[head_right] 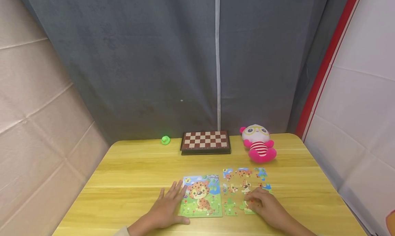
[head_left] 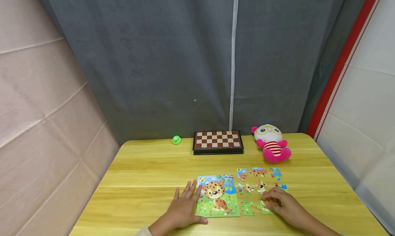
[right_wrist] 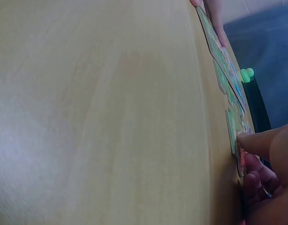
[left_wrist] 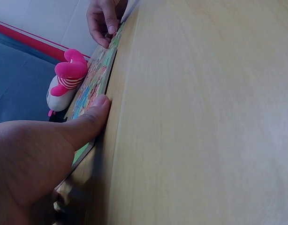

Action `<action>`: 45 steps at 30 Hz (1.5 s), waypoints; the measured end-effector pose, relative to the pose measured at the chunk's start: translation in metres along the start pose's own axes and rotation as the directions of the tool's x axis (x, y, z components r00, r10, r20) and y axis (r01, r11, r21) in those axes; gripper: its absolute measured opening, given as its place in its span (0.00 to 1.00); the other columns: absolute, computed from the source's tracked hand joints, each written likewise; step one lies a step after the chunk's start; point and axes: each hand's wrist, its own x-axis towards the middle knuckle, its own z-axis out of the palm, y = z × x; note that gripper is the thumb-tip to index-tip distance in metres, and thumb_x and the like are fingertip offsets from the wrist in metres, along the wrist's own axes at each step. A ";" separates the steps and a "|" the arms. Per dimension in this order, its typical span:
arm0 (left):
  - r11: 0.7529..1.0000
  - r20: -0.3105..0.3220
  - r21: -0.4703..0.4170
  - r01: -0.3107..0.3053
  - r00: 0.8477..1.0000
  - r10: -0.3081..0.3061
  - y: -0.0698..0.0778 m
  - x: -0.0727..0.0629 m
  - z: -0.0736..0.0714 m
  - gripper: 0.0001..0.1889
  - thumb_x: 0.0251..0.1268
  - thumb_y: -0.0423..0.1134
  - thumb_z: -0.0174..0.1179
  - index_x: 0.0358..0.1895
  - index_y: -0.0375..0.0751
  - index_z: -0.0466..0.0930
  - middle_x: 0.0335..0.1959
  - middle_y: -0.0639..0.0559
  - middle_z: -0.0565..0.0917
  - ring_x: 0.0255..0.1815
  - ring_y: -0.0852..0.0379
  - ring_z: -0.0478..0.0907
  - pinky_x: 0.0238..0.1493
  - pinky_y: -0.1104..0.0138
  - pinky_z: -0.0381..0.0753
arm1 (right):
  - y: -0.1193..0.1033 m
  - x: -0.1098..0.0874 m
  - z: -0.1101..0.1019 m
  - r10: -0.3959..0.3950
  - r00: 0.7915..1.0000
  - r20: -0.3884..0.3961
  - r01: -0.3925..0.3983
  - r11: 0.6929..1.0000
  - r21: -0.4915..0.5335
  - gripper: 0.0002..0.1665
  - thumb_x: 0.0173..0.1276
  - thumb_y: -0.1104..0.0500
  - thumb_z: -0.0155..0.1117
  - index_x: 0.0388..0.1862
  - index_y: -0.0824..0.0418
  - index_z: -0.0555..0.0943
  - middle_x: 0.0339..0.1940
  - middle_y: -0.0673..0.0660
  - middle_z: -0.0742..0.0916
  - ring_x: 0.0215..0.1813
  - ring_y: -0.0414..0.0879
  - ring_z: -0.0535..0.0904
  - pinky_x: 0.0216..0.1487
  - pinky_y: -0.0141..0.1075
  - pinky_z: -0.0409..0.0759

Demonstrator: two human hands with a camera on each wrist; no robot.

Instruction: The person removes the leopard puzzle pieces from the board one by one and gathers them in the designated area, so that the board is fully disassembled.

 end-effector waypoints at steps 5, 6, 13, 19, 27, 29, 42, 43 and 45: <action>1.000 -0.002 0.009 -0.002 1.000 0.002 0.000 0.000 0.000 0.66 0.45 0.86 0.53 0.86 0.54 0.43 0.86 0.47 0.39 0.86 0.43 0.39 0.77 0.32 0.44 | -0.001 0.000 -0.001 0.011 1.000 0.010 -0.011 1.000 0.004 0.13 0.71 0.50 0.70 0.52 0.49 0.87 0.45 0.45 0.83 0.46 0.32 0.74 0.45 0.30 0.78; 1.000 -0.002 0.010 -0.003 1.000 0.003 0.000 0.000 0.000 0.66 0.45 0.86 0.53 0.86 0.54 0.43 0.86 0.47 0.39 0.86 0.43 0.39 0.77 0.32 0.44 | -0.001 0.000 -0.001 0.014 1.000 0.014 -0.014 1.000 0.006 0.13 0.71 0.50 0.70 0.52 0.49 0.87 0.45 0.45 0.83 0.46 0.32 0.74 0.45 0.30 0.78; 1.000 0.000 0.007 -0.001 1.000 0.001 0.000 0.000 0.000 0.66 0.45 0.85 0.53 0.86 0.54 0.43 0.86 0.47 0.39 0.86 0.43 0.39 0.77 0.32 0.44 | -0.003 0.002 -0.002 0.001 1.000 0.020 -0.002 0.999 0.032 0.14 0.71 0.51 0.70 0.53 0.52 0.87 0.45 0.46 0.84 0.43 0.33 0.73 0.41 0.30 0.76; 1.000 0.000 0.006 -0.003 1.000 0.003 0.000 -0.001 0.000 0.66 0.45 0.85 0.54 0.86 0.53 0.42 0.86 0.47 0.39 0.86 0.43 0.39 0.77 0.33 0.44 | -0.004 0.003 -0.004 -0.007 0.999 0.037 0.004 0.997 0.071 0.14 0.71 0.53 0.69 0.52 0.56 0.87 0.44 0.49 0.84 0.40 0.34 0.72 0.38 0.30 0.76; 1.000 -0.002 0.017 -0.004 1.000 0.004 0.001 -0.001 -0.001 0.66 0.45 0.85 0.54 0.86 0.53 0.43 0.86 0.46 0.39 0.86 0.42 0.39 0.77 0.33 0.44 | -0.008 0.007 -0.007 0.004 0.999 0.049 -0.007 0.997 0.072 0.13 0.70 0.57 0.71 0.51 0.58 0.87 0.42 0.48 0.84 0.38 0.34 0.73 0.37 0.30 0.77; 1.000 0.000 0.016 -0.005 1.000 0.005 0.001 -0.001 -0.002 0.66 0.45 0.85 0.54 0.86 0.53 0.43 0.86 0.46 0.39 0.86 0.42 0.39 0.77 0.33 0.44 | -0.008 0.009 -0.006 -0.009 0.999 0.048 0.006 0.997 0.073 0.13 0.70 0.58 0.71 0.51 0.58 0.86 0.43 0.49 0.85 0.39 0.34 0.73 0.37 0.30 0.77; 1.000 0.007 0.007 -0.008 1.000 0.008 0.001 0.000 -0.003 0.66 0.46 0.85 0.54 0.86 0.53 0.43 0.86 0.46 0.39 0.86 0.42 0.39 0.77 0.32 0.44 | -0.022 0.034 0.011 -0.016 0.995 0.102 0.004 0.993 0.117 0.16 0.70 0.55 0.72 0.54 0.58 0.86 0.47 0.50 0.86 0.43 0.37 0.76 0.43 0.31 0.78; 1.000 0.006 0.007 -0.009 1.000 0.009 0.001 0.000 -0.002 0.66 0.46 0.85 0.54 0.86 0.53 0.43 0.86 0.46 0.39 0.86 0.42 0.39 0.77 0.32 0.44 | -0.024 0.037 0.013 -0.017 0.994 0.105 0.005 0.993 0.117 0.17 0.70 0.54 0.72 0.54 0.57 0.86 0.47 0.50 0.86 0.44 0.37 0.77 0.43 0.31 0.78; 1.000 0.005 0.006 -0.011 1.000 0.011 0.000 0.000 -0.002 0.66 0.46 0.85 0.54 0.86 0.53 0.43 0.86 0.46 0.39 0.86 0.42 0.39 0.77 0.32 0.44 | -0.027 0.041 0.018 -0.021 0.993 0.115 0.008 0.993 0.116 0.17 0.70 0.54 0.72 0.55 0.56 0.85 0.48 0.49 0.85 0.44 0.38 0.76 0.43 0.31 0.78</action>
